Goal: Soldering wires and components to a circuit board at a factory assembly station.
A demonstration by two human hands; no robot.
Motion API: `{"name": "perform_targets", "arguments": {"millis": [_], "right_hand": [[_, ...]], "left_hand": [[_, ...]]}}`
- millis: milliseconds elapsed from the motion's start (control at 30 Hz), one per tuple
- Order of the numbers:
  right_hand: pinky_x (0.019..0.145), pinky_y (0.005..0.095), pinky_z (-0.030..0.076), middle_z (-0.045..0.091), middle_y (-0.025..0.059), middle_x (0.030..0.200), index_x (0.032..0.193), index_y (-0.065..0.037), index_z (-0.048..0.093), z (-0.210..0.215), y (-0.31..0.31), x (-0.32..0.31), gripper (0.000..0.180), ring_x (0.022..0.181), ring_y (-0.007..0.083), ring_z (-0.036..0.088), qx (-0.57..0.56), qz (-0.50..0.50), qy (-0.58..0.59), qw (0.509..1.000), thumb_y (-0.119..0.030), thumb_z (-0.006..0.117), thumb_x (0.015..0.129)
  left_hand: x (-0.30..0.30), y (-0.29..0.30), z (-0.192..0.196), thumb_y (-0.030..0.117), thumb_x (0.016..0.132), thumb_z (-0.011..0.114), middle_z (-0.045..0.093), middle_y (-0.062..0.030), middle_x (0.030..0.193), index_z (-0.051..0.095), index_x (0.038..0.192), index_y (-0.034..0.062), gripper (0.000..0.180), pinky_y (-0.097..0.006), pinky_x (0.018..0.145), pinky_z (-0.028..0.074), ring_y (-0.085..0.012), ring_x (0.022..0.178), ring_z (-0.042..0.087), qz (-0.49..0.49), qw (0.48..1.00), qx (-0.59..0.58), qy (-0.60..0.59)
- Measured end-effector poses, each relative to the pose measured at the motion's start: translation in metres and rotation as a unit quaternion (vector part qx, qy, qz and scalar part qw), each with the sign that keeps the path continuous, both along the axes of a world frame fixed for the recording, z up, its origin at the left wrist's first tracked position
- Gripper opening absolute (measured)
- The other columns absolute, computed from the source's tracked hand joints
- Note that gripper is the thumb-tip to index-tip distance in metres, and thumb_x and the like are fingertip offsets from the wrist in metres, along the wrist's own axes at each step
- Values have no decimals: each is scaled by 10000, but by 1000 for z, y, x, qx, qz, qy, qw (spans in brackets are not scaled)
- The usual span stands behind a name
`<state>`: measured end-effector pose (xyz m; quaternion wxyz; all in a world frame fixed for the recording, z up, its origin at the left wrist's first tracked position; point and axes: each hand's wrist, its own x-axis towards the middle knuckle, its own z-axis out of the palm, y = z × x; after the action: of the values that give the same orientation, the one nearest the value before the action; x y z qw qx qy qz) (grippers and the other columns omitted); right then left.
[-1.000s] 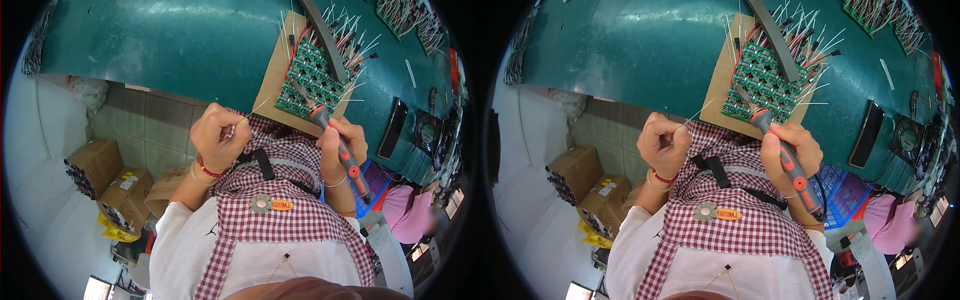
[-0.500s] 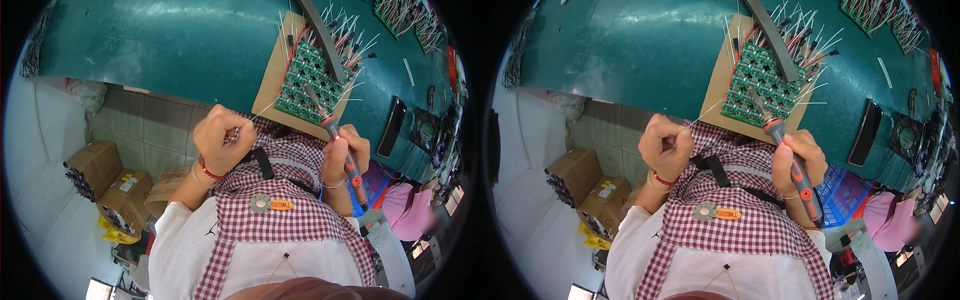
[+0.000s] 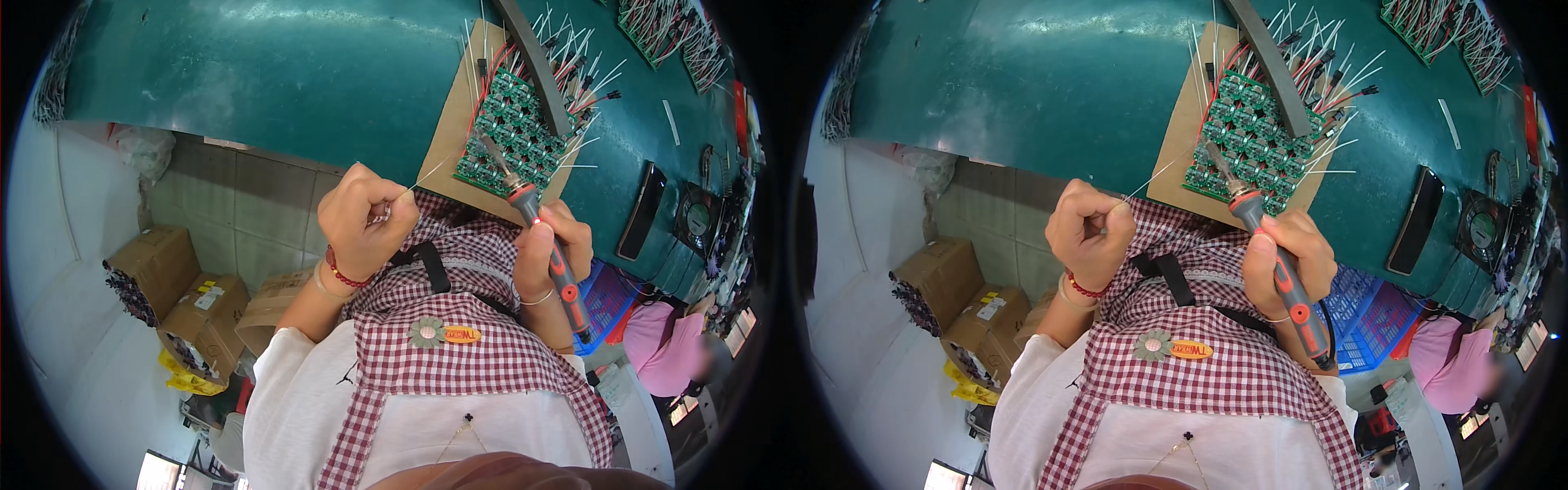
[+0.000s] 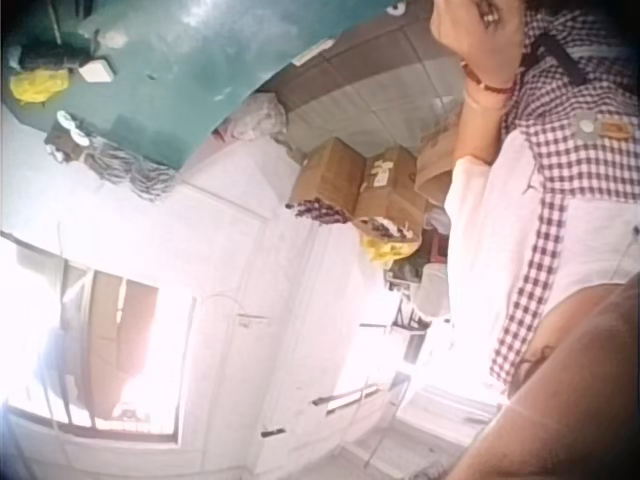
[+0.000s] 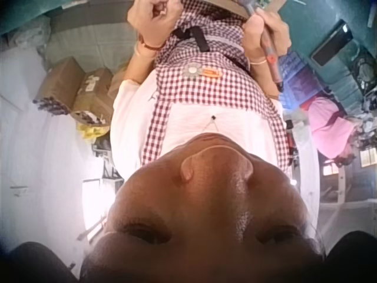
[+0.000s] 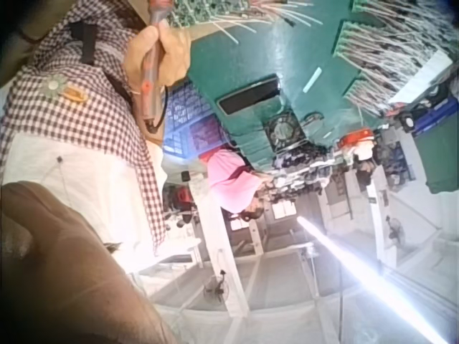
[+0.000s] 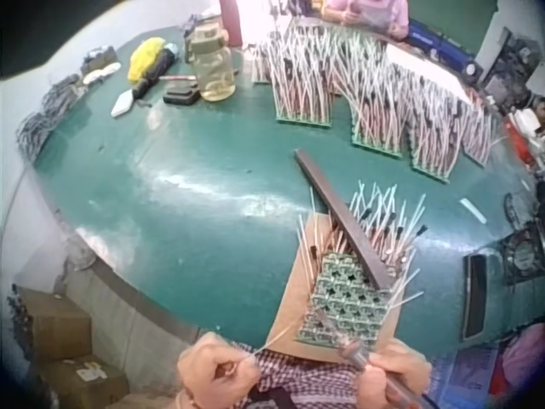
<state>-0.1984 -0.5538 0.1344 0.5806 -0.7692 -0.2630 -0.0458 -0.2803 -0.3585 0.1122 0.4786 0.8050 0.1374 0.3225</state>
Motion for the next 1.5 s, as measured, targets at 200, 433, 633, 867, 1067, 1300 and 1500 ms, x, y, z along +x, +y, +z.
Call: {"name": "perform_targets", "arguments": {"millis": [200,433,633,867,1067,1300,1500], "right_hand": [[483,287,410,559,93,612,905,27,575,-2,0,1,131,496,179,527,15,-3,-2,1000,-15,637,798],[471,287,395,548,80,604,928,20,559,-2,-2,-2,124,501,162,509,11,-5,-28,1000,-28,614,828],[505,277,364,514,59,598,984,16,523,2,-17,7,159,505,136,453,69,2,-43,997,-91,588,886],[497,281,384,529,73,606,969,25,548,-2,-13,4,159,508,154,495,50,14,-25,998,-67,615,858],[475,278,380,533,70,595,921,23,575,-1,1,4,138,483,157,494,26,17,-12,999,-10,630,799],[468,281,375,524,65,579,916,21,578,-6,3,0,138,470,155,480,7,7,-26,1000,-8,636,794],[463,288,374,522,65,578,909,22,576,-3,2,-2,131,461,159,473,2,2,-28,1000,-10,636,796]], "left_hand": [[2,0,1,-65,652,674,442,-5,585,563,727,67,188,-238,419,302,-97,467,382,-10,1000,-5,-6],[1,0,1,-66,649,674,449,-4,584,566,737,66,192,-242,416,299,-97,465,384,-6,1000,1,1],[4,-8,10,-60,645,677,474,-10,589,572,735,65,187,-239,410,299,-96,451,384,-23,1000,-6,-7],[5,-10,5,-58,654,683,472,-10,586,570,735,65,186,-243,412,305,-96,452,390,-7,1000,4,-1],[3,-5,3,-63,665,678,465,-4,585,566,733,66,183,-241,420,305,-94,466,389,5,1000,1,9],[4,-5,-1,-68,668,675,458,-4,585,565,733,62,183,-241,418,305,-92,466,388,-1,1000,-2,8],[5,-4,2,-77,661,671,450,-3,586,565,733,62,188,-242,414,301,-87,465,384,2,1000,-5,0]]}}
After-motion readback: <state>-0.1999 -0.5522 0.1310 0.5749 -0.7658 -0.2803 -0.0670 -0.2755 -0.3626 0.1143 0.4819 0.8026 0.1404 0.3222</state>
